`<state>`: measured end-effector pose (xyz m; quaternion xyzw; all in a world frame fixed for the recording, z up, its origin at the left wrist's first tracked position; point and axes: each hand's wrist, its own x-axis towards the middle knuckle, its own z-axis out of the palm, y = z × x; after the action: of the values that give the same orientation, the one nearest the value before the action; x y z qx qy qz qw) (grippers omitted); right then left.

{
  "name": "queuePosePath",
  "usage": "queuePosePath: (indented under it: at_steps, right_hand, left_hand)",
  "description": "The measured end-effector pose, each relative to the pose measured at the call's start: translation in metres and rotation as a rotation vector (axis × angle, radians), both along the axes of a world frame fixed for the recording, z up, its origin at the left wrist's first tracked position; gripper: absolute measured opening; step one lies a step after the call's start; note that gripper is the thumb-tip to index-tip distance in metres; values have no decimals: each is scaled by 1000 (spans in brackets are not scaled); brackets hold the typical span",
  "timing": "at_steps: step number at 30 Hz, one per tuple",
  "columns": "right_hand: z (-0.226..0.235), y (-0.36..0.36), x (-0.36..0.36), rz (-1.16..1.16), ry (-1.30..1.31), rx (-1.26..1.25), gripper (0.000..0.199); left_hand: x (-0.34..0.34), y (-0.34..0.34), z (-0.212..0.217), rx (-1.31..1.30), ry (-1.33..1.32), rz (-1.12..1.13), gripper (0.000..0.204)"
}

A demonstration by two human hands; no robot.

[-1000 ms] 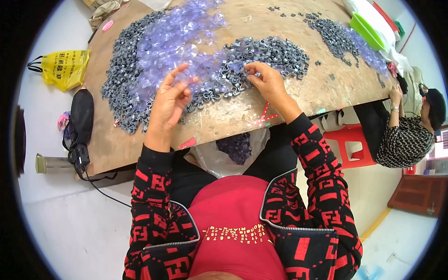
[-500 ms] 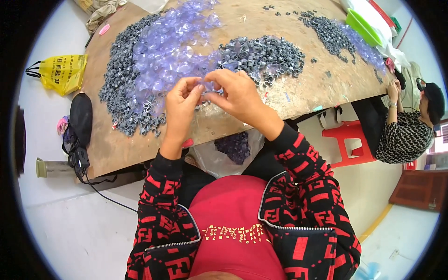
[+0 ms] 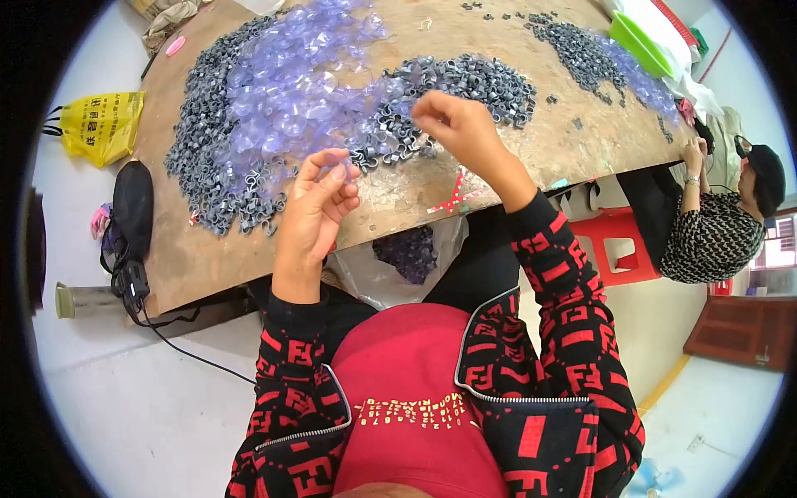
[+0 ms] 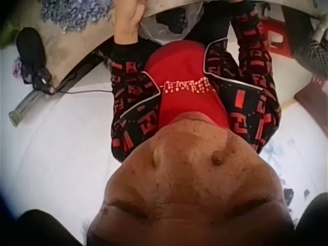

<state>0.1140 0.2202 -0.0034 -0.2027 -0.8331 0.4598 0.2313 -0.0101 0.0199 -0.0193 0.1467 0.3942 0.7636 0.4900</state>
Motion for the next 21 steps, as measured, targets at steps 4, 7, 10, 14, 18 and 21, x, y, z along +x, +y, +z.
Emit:
queuePosePath:
  at_steps: [4, 7, 10, 14, 18, 21]
  right_hand:
    - [-15, -9, 18, 42, -269, 464, 21]
    - [-29, -10, 21, 25, -186, 488, 25]
    - [-39, -8, 25, -41, -131, 198, 24]
    - [-30, -8, 25, 6, -24, -266, 22]
    - [-11, -24, 24, 132, 148, -590, 19]
    - [-9, -39, 21, 163, 177, -579, 16]
  left_hand:
    - [0, -2, -4, 7, 32, -46, 18]
    - [2, 0, -10, 90, -17, -100, 15]
    - [7, 2, -8, 103, -48, -130, 16]
    - [13, 3, -9, 75, -83, -127, 17]
    - [24, 8, -12, 73, -77, -120, 14]
    - [32, 13, -9, 65, -2, -77, 14]
